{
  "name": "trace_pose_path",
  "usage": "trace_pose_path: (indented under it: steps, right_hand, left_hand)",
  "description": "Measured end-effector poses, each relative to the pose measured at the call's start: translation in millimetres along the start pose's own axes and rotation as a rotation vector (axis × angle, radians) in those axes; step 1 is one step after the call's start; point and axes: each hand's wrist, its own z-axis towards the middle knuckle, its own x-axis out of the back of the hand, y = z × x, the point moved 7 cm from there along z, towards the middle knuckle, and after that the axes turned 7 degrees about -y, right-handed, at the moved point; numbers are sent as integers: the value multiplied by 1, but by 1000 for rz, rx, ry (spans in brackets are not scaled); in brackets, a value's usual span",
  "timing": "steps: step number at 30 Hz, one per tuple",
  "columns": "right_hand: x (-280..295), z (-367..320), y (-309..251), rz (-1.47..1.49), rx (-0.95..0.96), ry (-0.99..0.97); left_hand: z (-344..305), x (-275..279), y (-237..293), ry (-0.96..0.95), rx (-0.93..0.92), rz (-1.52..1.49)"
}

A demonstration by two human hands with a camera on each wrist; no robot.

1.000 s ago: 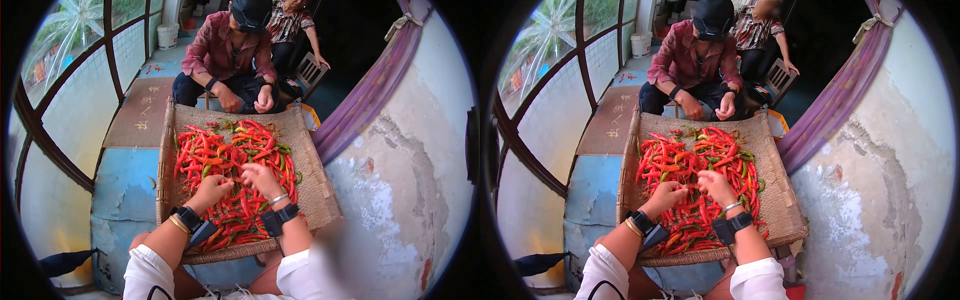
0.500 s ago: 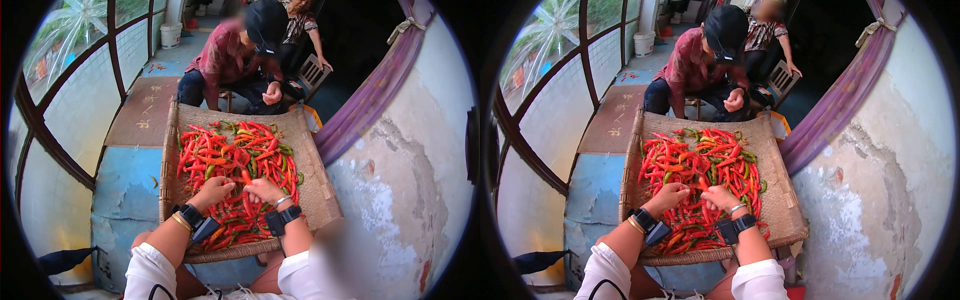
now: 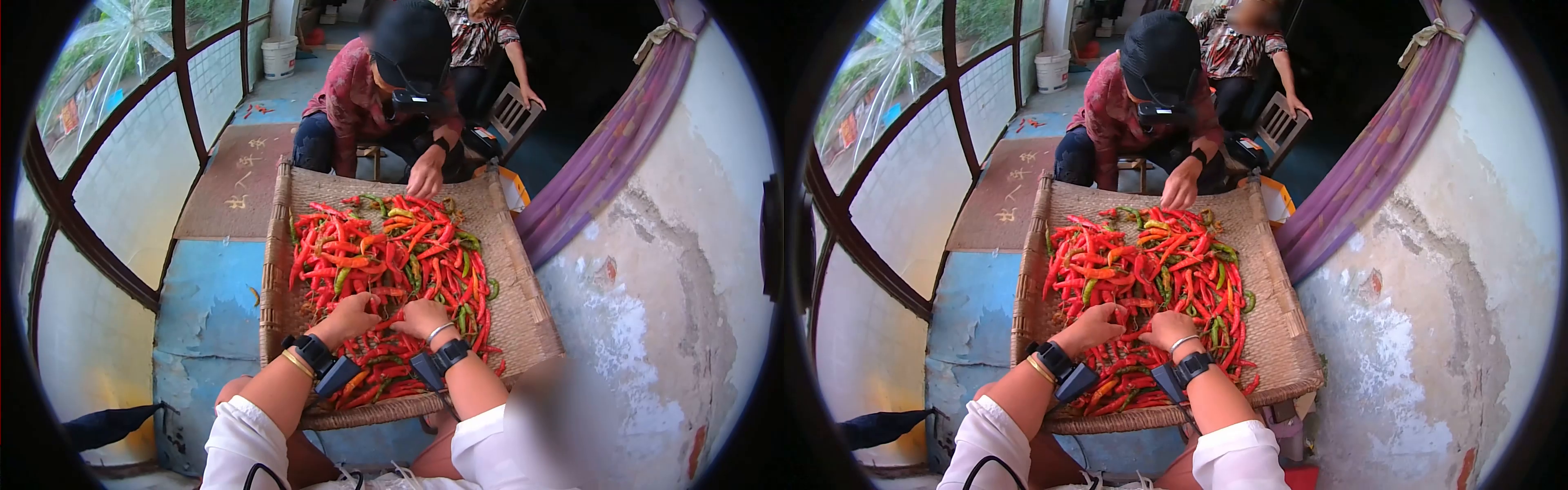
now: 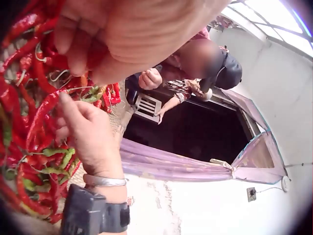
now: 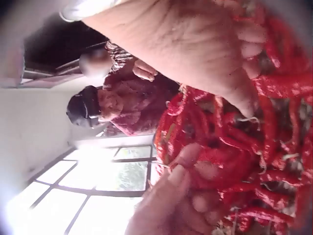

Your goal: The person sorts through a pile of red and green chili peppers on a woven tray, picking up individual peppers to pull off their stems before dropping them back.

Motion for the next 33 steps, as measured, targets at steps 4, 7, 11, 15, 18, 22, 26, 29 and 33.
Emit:
trace_pose_path:
  steps: [4, 7, 11, 15, 18, 22, 26, 29, 33]
  right_hand:
    - [-4, 6, 2, -14, 18, 61]
    - [-7, 12, 16, 67, -48, 24]
    - [13, -3, 26, 443, 53, 52]
    - [14, -11, 37, 988, 168, 23]
    - [19, -9, 44, 1039, 96, 13]
    - [59, -7, 47, 1092, 121, 145]
    - [80, 2, 52, 1722, 232, 495]
    - [77, 12, 28, 1338, 206, 363]
    - [92, 13, -24, 614, 468, 688]
  left_hand:
    - [1, -3, -3, -49, 38, 138]
    - [2, -6, -4, -81, 56, 128]
    - [3, -5, -2, -82, -10, 195]
    - [6, -2, -1, -33, -67, 301]
    - [5, 0, -1, -21, -85, 317]
    - [5, -4, 2, -54, -148, 424]
    - [4, -2, 5, -62, -119, 462]
    - [6, -2, 4, -48, -108, 496]
    - [7, -2, 2, 51, -191, 636]
